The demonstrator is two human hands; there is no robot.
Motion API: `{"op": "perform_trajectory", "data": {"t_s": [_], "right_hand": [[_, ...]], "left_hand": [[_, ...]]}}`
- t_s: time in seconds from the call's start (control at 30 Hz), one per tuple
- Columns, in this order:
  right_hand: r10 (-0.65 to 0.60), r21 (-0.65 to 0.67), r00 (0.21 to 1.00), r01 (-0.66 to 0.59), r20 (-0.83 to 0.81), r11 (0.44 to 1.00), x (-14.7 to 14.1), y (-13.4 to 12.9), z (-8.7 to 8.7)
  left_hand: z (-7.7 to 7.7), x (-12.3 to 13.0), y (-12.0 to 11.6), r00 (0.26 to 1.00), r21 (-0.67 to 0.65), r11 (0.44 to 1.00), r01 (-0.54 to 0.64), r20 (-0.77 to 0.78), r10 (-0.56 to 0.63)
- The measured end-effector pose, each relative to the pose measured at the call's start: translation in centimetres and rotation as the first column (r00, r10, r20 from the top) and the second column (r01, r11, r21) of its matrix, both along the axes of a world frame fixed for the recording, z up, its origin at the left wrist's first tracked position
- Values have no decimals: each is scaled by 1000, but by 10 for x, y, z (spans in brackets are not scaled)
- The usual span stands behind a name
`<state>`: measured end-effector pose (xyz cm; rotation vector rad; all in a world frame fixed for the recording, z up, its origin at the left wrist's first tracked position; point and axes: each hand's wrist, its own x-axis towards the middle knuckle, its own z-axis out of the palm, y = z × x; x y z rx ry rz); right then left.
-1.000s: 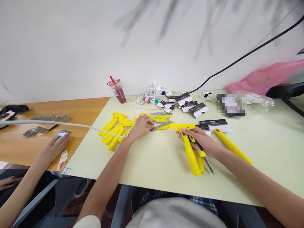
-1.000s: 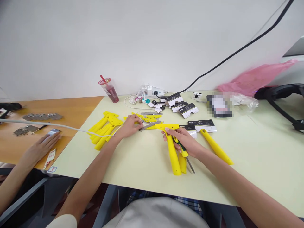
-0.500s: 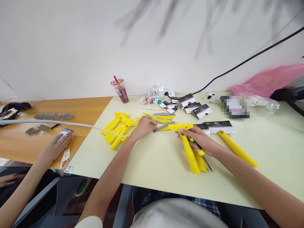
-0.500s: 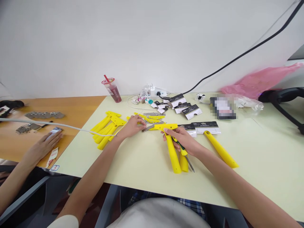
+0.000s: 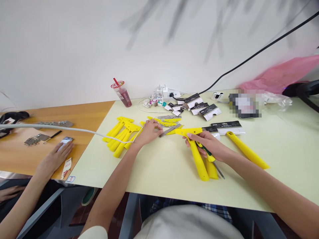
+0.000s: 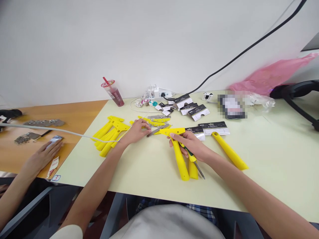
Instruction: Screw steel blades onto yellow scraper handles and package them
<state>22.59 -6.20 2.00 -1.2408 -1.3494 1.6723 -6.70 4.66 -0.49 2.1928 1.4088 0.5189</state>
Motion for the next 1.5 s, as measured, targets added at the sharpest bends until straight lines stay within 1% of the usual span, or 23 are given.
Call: {"op": "perform_trajectory", "data": {"t_s": [0.2,0.57,0.77,1.07,1.3,1.5], "right_hand": [[7,8,1000,-7,13,1000,-1,0,3],[20,12,1000,-20,19,1000,0,0,2],[29,13,999,-29,26,999,1,0,1],[23,8,999,-23,23,1000,1,0,0],[18,10,999,-19,30,1000,0,-1,2],[20,6,999,-20,25,1000,0,-1,4]], "left_hand": [[2,0,0,1000,-12,1000,-6,13,6],[7,0,-5,999,37,999,13,-50,-11],[6,0,-6,997,60,996,66,-52,-63],[6,0,-7,995,73,994,80,-60,-76],[3,2,-7,992,95,992,84,-106,-74],[8,5,-11,993,99,992,75,-97,-65]]}}
